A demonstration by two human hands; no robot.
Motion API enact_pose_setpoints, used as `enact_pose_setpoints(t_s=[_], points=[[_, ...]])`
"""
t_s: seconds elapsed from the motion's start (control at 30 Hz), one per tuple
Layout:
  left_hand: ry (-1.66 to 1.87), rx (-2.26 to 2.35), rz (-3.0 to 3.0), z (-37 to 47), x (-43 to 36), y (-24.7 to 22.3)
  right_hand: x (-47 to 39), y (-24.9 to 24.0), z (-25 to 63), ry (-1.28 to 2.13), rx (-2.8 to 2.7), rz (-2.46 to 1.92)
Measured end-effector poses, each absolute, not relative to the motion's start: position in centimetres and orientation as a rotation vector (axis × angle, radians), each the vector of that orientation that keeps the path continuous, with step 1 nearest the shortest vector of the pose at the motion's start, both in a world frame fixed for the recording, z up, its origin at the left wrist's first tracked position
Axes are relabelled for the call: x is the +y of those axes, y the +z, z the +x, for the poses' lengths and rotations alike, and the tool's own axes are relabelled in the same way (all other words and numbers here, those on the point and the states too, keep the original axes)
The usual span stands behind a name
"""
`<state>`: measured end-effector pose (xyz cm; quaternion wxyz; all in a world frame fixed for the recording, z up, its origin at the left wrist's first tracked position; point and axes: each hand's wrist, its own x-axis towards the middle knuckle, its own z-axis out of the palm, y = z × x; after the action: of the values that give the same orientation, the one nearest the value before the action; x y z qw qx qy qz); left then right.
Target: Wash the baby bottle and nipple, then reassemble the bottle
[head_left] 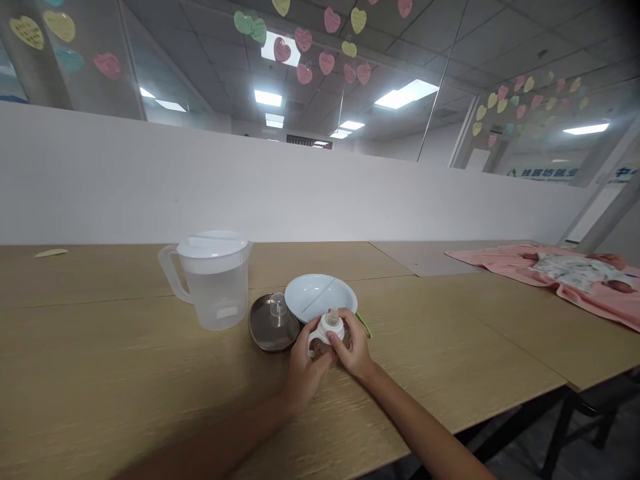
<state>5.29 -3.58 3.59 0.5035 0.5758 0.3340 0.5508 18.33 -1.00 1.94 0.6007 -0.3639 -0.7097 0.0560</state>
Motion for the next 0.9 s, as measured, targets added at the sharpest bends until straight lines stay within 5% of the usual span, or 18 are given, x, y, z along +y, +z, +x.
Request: enact_pose_setpoints(t_s=[0.9], points=[[1.310, 0.698, 1.502, 5.2, -2.5, 2.4, 0.2, 2.2, 20.7, 0.223, -1.666, -0.746]])
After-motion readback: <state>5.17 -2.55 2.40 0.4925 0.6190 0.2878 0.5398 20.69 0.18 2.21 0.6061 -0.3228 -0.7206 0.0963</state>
